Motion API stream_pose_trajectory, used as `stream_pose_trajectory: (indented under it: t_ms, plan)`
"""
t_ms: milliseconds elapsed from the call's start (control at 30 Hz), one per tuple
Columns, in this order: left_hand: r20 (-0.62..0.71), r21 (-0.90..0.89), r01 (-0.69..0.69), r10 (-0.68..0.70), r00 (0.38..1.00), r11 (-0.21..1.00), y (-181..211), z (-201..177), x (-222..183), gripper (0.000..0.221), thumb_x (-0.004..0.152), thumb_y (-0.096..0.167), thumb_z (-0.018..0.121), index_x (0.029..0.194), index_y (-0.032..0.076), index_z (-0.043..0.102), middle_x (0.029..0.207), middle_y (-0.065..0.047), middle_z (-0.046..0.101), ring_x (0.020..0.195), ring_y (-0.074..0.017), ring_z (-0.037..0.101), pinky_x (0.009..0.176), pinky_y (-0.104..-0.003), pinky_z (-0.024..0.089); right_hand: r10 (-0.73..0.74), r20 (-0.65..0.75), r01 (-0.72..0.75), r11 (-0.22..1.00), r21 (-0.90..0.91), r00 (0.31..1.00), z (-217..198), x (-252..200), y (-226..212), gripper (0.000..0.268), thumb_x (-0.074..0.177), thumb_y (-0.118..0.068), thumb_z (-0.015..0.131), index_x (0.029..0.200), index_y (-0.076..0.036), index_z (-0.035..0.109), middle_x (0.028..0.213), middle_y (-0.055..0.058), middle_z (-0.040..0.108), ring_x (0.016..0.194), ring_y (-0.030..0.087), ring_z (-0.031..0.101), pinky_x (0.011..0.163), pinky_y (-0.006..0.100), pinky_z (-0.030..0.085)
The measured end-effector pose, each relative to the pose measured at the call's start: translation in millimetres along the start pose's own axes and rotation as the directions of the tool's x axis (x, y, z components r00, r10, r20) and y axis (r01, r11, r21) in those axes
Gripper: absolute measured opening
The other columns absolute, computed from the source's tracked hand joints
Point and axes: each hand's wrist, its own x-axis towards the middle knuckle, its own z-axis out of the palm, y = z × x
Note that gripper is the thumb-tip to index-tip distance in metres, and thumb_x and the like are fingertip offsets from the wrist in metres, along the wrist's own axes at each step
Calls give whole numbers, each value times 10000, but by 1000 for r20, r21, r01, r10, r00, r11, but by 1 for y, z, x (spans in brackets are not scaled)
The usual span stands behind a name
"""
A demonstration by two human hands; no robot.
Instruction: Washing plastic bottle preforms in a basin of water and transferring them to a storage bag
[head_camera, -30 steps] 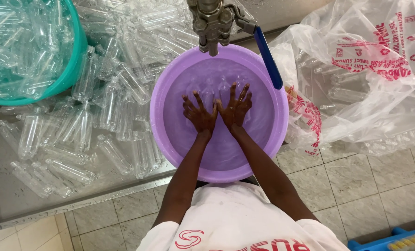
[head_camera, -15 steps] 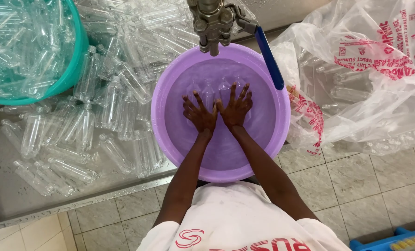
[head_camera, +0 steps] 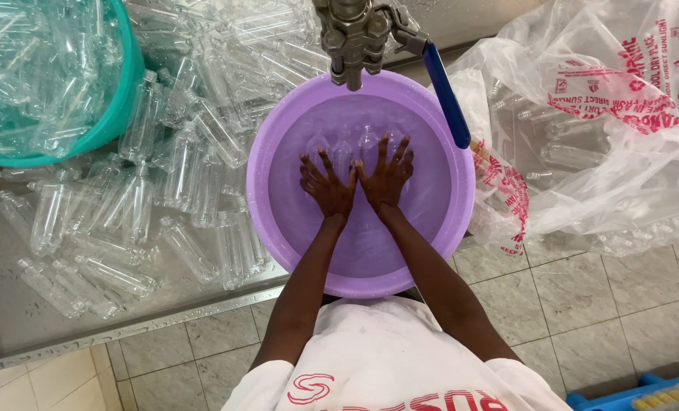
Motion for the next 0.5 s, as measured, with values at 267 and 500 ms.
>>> stream_pose_trajectory:
  t_ms: [267,500]
  plan:
    - [32,10,15,-15,999,1000,0,-2,2,1007,962,785,627,1688,126,399,1693,-372,337,1479,-567,453,1095,-698,448,14,4,-14,1000,6,1000,2,-1,0,1025,921,-748,709,1723,-202,379,1733,329,279,1489,559,430,1084,634,482]
    - [107,20,47,-49,993,999,0,5,1,1053,952,803,624,1726,154,326,1728,-364,290,1553,-583,375,1174,-736,389,24,23,-24,1000,-17,999,5,-1,0,1043,905,-701,760,1733,-213,358,1749,317,243,1497,563,416,1115,642,476]
